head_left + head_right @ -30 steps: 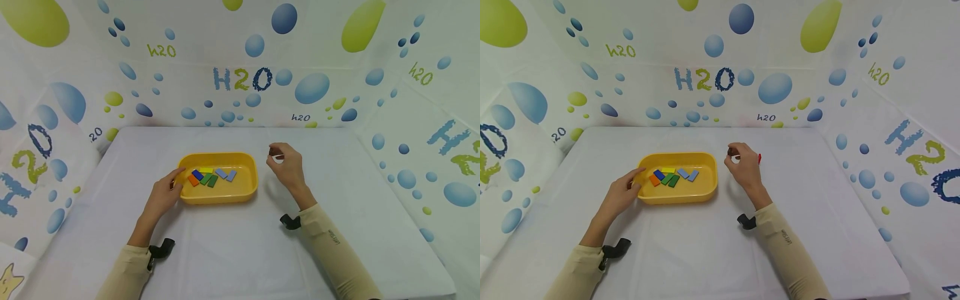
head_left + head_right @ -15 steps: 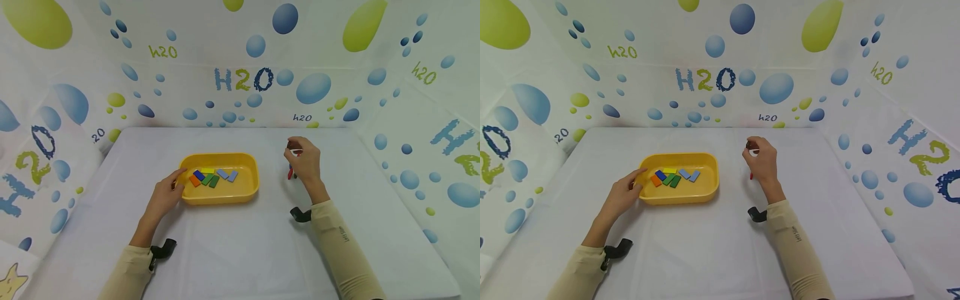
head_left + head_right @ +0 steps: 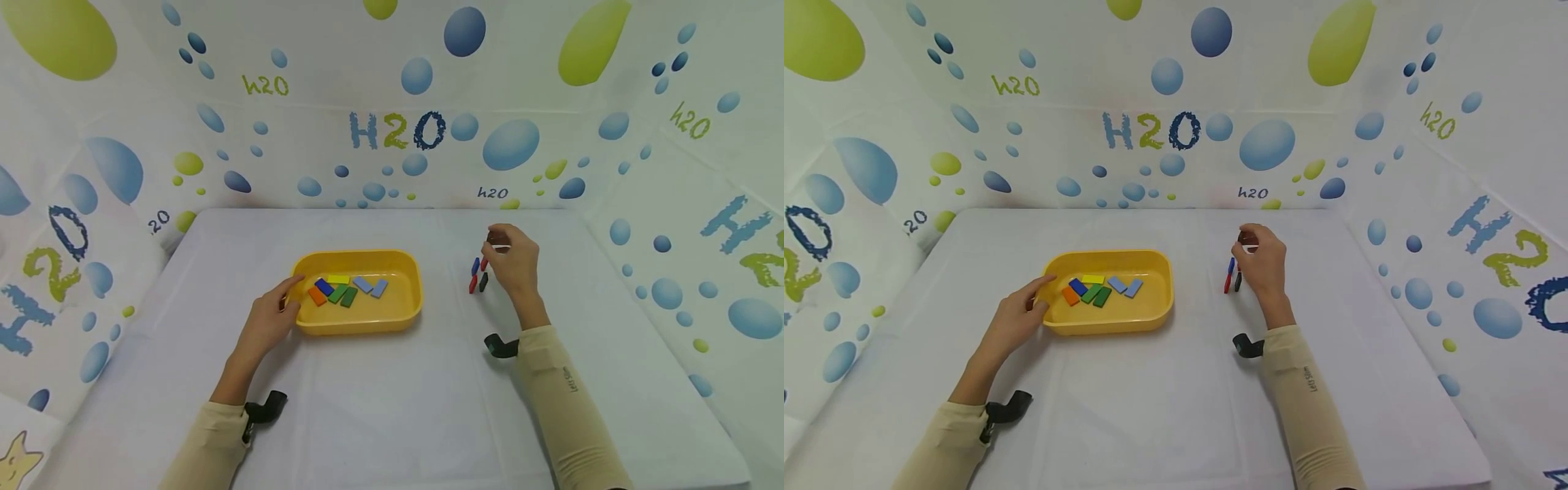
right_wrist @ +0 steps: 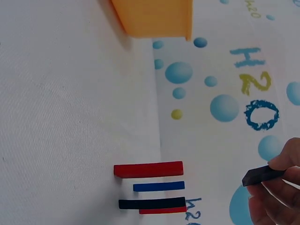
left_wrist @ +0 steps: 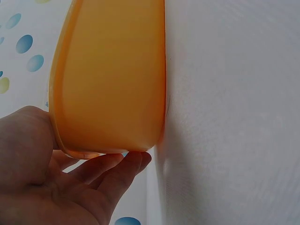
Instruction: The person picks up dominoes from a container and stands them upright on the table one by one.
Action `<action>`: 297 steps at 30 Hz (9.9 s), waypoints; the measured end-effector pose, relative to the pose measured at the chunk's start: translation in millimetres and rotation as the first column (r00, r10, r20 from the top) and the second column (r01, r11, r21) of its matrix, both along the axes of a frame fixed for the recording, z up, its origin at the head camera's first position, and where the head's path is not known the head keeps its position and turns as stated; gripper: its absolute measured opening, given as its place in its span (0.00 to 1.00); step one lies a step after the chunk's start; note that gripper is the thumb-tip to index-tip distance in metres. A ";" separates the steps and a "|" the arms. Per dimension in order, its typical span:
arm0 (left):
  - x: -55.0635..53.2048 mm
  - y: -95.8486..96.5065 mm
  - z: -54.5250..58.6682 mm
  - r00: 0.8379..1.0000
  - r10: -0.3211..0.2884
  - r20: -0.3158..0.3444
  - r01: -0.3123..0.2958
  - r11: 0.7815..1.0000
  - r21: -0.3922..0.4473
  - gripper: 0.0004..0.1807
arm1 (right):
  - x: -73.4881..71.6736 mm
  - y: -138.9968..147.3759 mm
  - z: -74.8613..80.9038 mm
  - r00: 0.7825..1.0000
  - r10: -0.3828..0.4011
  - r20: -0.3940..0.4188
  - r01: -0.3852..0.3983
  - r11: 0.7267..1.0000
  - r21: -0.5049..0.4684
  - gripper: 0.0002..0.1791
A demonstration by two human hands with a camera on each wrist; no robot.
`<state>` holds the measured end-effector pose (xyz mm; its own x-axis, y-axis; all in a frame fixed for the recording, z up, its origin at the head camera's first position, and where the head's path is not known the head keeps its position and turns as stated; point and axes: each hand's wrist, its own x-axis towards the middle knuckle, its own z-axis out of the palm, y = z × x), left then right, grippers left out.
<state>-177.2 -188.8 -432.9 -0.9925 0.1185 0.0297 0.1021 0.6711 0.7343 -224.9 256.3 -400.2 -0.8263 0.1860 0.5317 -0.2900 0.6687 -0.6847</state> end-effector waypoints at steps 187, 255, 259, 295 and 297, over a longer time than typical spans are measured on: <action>1.4 -0.1 -1.1 1.000 0.002 -0.024 -0.002 1.000 -0.001 0.28 | -21.9 -186.4 -27.9 0.830 0.025 0.557 -0.402 0.718 0.568 0.11; 2.7 -0.3 2.7 1.000 -0.006 -0.025 0.006 1.000 0.002 0.28 | -14.8 -184.1 -23.3 0.845 0.191 0.500 -0.464 0.728 0.505 0.08; 2.4 0.3 2.9 0.999 -0.010 -0.030 0.011 1.000 0.006 0.28 | -14.8 -183.5 -23.8 0.849 0.194 0.492 -0.458 0.735 0.500 0.07; 1.3 -1.5 -1.8 0.999 -0.017 -0.028 0.017 1.000 0.005 0.29 | 4.4 -160.5 -5.0 0.913 0.307 0.268 -0.380 0.879 0.288 0.14; 1.2 -1.5 -1.8 0.999 -0.019 -0.030 0.019 1.000 0.003 0.29 | 6.1 -158.5 -4.1 0.919 0.323 0.224 -0.376 0.889 0.260 0.13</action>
<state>-176.0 -190.2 -434.8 -0.9888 0.1369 0.0594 0.1363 0.6665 0.7329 -218.8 97.8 -404.3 -0.8907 -0.2738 0.3630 -0.4396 0.7222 -0.5340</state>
